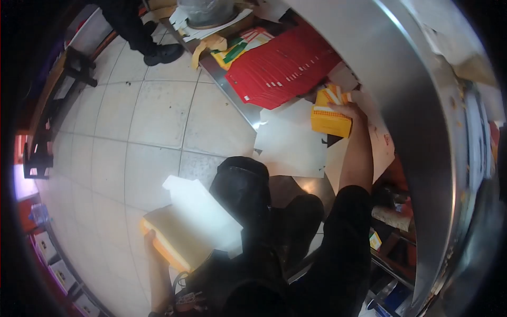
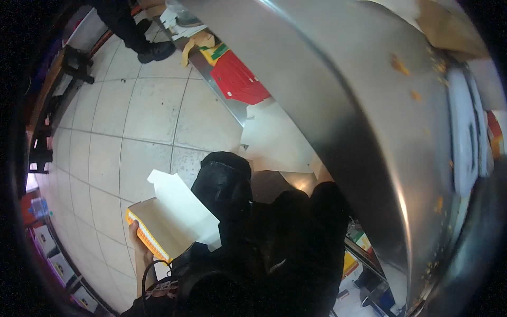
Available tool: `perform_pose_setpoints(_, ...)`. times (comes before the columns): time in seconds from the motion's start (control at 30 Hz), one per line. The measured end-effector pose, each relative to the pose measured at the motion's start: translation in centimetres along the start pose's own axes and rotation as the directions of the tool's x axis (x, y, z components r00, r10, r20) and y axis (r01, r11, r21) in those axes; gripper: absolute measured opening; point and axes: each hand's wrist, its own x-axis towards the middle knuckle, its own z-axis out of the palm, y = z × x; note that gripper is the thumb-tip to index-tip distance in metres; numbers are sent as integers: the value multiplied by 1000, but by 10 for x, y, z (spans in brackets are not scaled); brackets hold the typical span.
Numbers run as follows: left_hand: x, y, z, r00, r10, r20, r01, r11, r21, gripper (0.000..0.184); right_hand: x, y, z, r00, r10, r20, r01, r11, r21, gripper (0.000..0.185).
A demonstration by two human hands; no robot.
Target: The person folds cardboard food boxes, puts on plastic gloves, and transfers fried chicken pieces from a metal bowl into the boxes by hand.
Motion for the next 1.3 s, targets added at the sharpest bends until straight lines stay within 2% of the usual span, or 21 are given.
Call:
perform_pose_setpoints(0.07,-18,-2,-16,980,-43,-194,37,999,-31,77,-14,-6,2,999,-52,15,52,999,18,64)
perform_pose_setpoints(0.2,-11,13,-25,961,8,-277,-52,987,-151,67,-98,-19,-13,977,-200,74,189,973,135,67)
perform_pose_setpoints(0.23,-2,26,-13,968,101,-231,-121,990,-73,65,-129,-21,-21,968,-223,111,202,964,176,68)
perform_pose_setpoints(0.27,14,33,-18,984,92,-155,-112,986,-126,67,-157,-22,-33,962,-232,145,199,957,211,69)
perform_pose_setpoints(0.33,53,70,-9,975,186,120,-178,981,-81,74,-218,-33,-59,940,-250,233,181,942,284,71)
perform_pose_setpoints(0.37,76,93,4,961,174,213,-162,984,-74,74,-242,-39,-76,933,-245,263,160,938,307,71)
perform_pose_setpoints(0.43,108,144,37,926,237,294,-178,961,-213,76,-275,-53,-119,936,-233,262,148,941,304,73)
perform_pose_setpoints(0.47,122,164,57,910,249,331,-178,957,-229,76,-282,-67,-149,962,-219,161,191,967,170,69)
perform_pose_setpoints(0.53,136,217,99,832,237,502,-103,955,-279,76,-293,-84,-223,925,-190,329,66,933,354,64)
perform_pose_setpoints(0.57,136,239,125,676,233,699,-27,956,-293,75,-300,-87,-245,904,-186,385,10,910,415,63)
perform_pose_setpoints(0.63,139,261,161,630,244,737,-14,953,-303,73,-300,-82,-244,918,-153,367,-18,907,421,62)
perform_pose_setpoints(0.67,124,262,181,769,250,588,-79,950,-301,72,-295,-74,-238,931,-113,347,-37,916,400,61)
perform_pose_setpoints(0.73,113,254,202,858,324,399,-225,935,-275,70,-290,-65,-228,940,-43,339,-99,916,389,60)
perform_pose_setpoints(0.77,104,255,198,871,323,371,-241,938,-250,70,-285,-60,-226,943,-6,334,-127,917,377,60)
perform_pose_setpoints(0.83,81,256,181,708,285,646,28,902,-430,70,-284,-49,-223,943,56,329,-179,916,360,59)
perform_pose_setpoints(1.0,3,257,101,805,174,568,38,939,-342,71,-285,-30,-216,910,176,374,-310,890,335,58)
perform_pose_setpoints(1.07,-23,257,50,946,122,300,-82,986,-142,70,-292,-28,-222,892,205,402,-351,875,334,58)
perform_pose_setpoints(1.13,-35,257,-2,904,145,402,-50,971,-236,70,-303,-30,-236,872,231,431,-391,859,331,58)
perform_pose_setpoints(1.17,-47,266,-2,894,124,431,-20,971,-237,70,-309,-29,-246,863,246,441,-413,848,334,58)
perform_pose_setpoints(1.23,-74,292,12,911,72,406,164,840,-518,70,-321,-39,-271,845,270,462,-455,817,354,59)
perform_pose_setpoints(1.3,-84,314,24,890,82,449,165,859,-484,69,-340,-61,-302,822,285,493,-499,777,384,59)
